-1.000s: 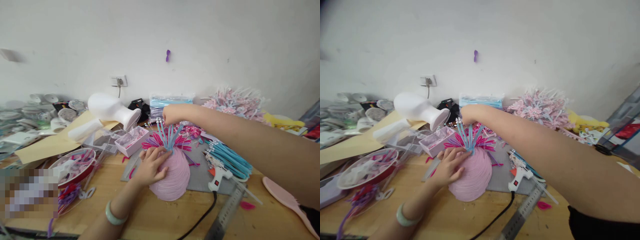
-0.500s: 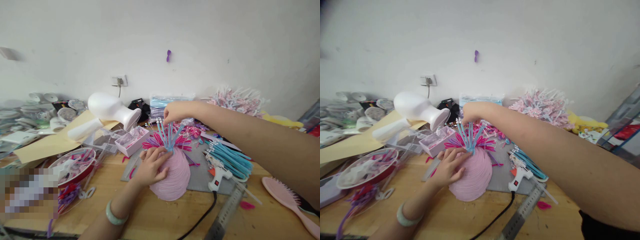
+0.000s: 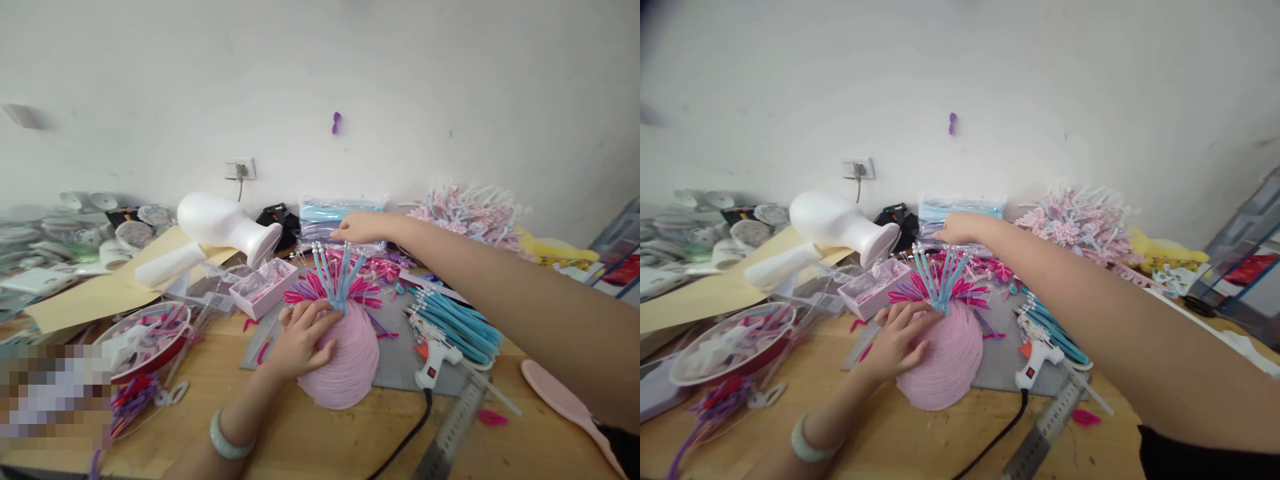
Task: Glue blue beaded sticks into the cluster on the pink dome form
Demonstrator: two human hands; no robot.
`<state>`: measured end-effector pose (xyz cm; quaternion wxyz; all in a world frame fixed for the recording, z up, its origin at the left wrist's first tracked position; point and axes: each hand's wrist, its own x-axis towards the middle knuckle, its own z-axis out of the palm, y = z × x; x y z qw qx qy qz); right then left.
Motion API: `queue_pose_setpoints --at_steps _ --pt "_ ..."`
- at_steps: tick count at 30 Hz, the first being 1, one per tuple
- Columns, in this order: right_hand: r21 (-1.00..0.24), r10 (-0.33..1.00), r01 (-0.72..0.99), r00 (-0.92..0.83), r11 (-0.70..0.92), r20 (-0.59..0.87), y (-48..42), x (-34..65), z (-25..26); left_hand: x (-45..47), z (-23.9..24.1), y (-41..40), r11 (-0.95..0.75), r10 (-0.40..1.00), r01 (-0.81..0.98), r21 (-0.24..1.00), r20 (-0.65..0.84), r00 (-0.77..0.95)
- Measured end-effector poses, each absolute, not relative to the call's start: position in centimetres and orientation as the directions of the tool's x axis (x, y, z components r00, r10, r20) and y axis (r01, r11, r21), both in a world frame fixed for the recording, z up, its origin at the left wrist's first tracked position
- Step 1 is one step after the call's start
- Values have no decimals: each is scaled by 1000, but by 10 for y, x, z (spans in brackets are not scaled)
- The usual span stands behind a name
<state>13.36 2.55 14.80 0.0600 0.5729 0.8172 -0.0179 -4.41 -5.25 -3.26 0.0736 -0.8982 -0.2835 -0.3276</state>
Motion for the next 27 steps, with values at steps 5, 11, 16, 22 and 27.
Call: queue_pose_setpoints --at_steps 5,11,16,22,27 --pt "-164 901 933 -354 321 -252 33 149 142 -44 -32 -53 -822 467 567 48 625 626" --pt "-196 893 901 -419 386 -165 20 148 147 -44 -32 -53 -823 470 565 59 628 620" --pt "-161 879 871 -475 464 -36 -5 136 149 -44 -33 -53 -812 507 576 96 605 614" --pt "-186 855 837 -518 515 32 -28 128 142 -43 -33 -52 -785 556 605 132 580 595" --pt "-237 870 845 -494 480 0 -34 131 130 -43 -31 -51 -760 576 639 118 577 579"
